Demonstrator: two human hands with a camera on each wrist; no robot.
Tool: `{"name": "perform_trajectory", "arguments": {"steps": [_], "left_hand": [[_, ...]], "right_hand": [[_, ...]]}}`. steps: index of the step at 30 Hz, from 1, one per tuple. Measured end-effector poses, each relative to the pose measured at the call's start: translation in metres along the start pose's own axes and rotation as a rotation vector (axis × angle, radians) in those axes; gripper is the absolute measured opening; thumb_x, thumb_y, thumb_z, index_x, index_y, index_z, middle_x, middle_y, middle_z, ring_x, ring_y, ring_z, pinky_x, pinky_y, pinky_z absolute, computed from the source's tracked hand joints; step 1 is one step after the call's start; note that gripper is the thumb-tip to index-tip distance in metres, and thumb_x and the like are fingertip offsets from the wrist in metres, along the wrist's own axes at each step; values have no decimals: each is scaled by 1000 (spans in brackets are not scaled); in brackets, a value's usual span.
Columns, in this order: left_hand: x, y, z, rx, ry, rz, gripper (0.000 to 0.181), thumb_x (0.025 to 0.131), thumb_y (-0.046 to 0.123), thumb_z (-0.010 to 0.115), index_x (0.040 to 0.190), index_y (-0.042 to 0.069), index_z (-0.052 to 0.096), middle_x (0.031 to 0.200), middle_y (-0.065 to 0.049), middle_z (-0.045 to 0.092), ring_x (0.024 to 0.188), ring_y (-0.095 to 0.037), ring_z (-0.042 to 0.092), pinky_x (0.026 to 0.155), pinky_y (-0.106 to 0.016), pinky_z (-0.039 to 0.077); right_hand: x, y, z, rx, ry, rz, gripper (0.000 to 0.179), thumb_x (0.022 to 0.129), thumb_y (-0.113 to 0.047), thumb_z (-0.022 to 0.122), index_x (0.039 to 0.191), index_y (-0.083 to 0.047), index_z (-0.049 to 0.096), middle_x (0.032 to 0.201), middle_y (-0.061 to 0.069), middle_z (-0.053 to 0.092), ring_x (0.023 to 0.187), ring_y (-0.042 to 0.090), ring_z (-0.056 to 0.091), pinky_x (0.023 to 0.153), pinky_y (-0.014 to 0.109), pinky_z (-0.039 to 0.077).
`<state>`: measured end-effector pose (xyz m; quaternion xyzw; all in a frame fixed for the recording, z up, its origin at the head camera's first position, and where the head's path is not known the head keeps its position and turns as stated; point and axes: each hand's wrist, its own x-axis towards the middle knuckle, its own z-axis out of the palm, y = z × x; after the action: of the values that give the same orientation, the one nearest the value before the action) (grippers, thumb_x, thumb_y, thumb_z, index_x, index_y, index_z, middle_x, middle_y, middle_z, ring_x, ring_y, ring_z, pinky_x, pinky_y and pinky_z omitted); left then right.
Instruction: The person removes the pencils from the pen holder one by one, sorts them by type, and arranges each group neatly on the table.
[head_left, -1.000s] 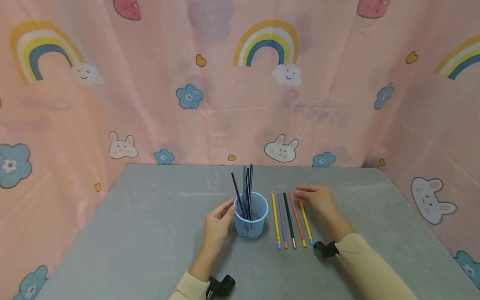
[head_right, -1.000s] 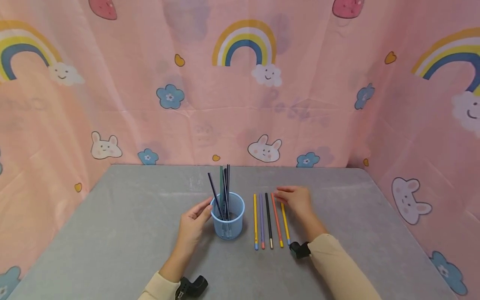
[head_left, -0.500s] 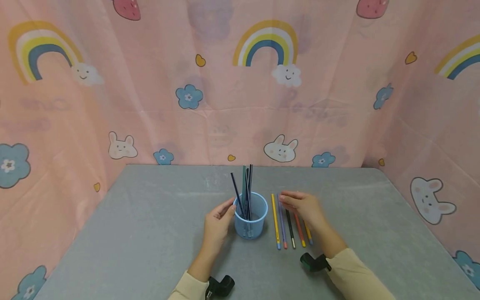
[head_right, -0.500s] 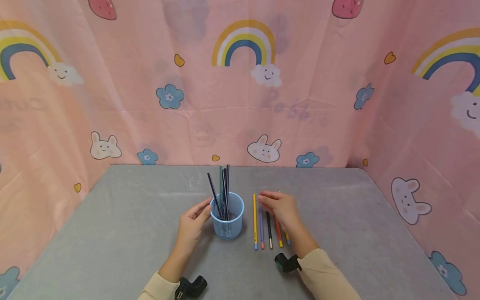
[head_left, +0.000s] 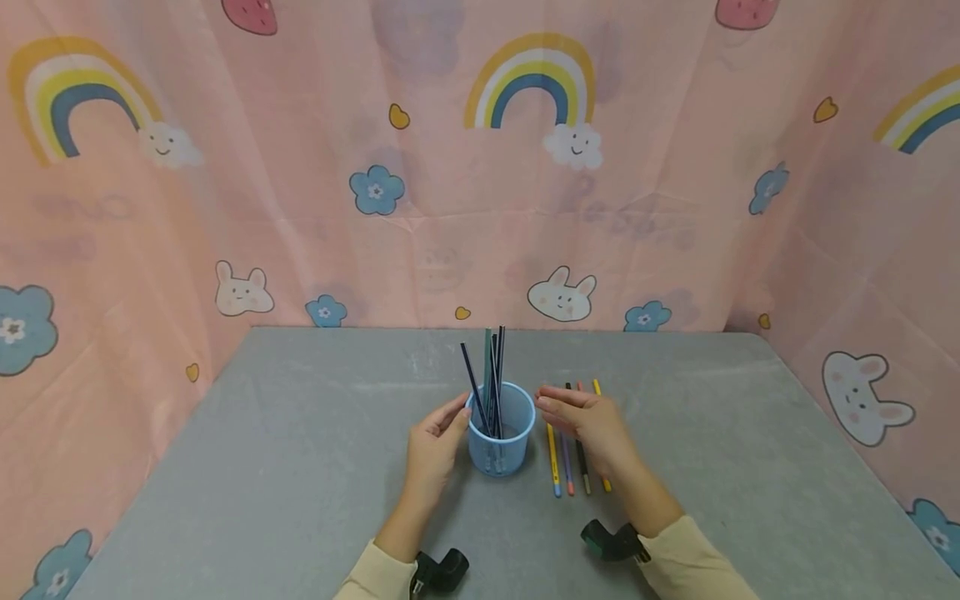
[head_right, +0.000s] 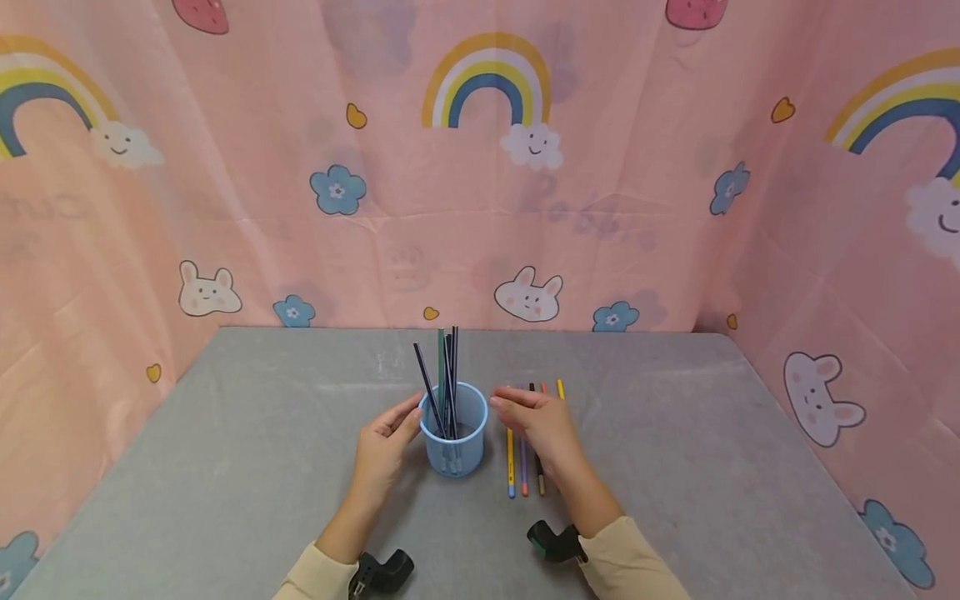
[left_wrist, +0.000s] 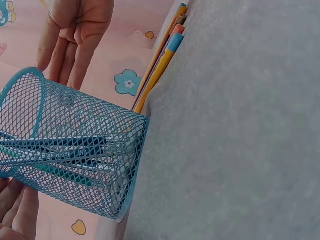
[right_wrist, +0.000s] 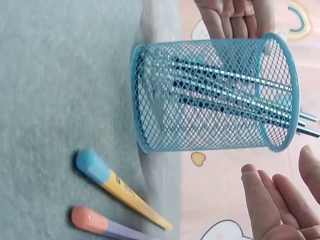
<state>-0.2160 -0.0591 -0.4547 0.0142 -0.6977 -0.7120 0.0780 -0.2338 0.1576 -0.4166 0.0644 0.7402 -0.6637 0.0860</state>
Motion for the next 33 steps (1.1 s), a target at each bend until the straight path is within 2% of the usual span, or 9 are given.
{"name": "perform_trajectory", "arguments": {"steps": [3,8,14,19,23,30,33], "left_hand": [[1,0,0,-4,-4,1,31,97,14,63,124,-1,67,126,-17,69,121,-28,64,101,-31,53],[1,0,0,5,-6,10,31,97,13,63,124,-1,66,127,-17,68,121,-29,64,101,-32,54],[0,0,3,-7,-22,12,31,98,13,63,125,-1,66,127,-17,68,122,-29,64,101,-31,53],[-1,0,3,-19,-9,1,31,97,12,63,125,-1,66,127,-17,68,121,-28,64,100,-28,53],[-1,0,3,-8,-7,-5,30,97,13,63,125,0,67,127,-16,69,121,-27,64,100,-30,53],[-1,3,4,12,-2,-4,31,97,15,64,124,1,67,127,-16,69,121,-27,64,102,-36,53],[-1,6,2,27,15,-13,30,96,14,65,123,0,68,125,-16,69,119,-28,64,100,-34,54]], "right_hand": [[-2,0,1,12,-15,-4,47,94,-25,70,132,0,62,136,14,63,112,15,69,94,28,56],[-7,0,5,23,-43,-14,46,95,-23,68,133,0,61,139,17,60,114,18,69,96,32,55],[-15,2,10,-6,-4,-17,44,95,-23,69,133,-2,62,134,16,64,111,20,70,94,30,56],[-15,6,14,41,21,-20,41,94,-18,70,131,-1,63,130,16,66,107,18,72,89,26,58],[-13,9,14,62,32,-29,39,93,-15,70,129,0,64,127,17,67,103,17,73,85,25,59],[-12,9,15,41,41,-41,39,93,-17,70,128,-1,65,127,16,68,103,17,73,86,26,59],[-12,11,17,34,33,-43,39,93,-17,70,128,0,65,127,17,68,106,19,72,88,28,58]]}}
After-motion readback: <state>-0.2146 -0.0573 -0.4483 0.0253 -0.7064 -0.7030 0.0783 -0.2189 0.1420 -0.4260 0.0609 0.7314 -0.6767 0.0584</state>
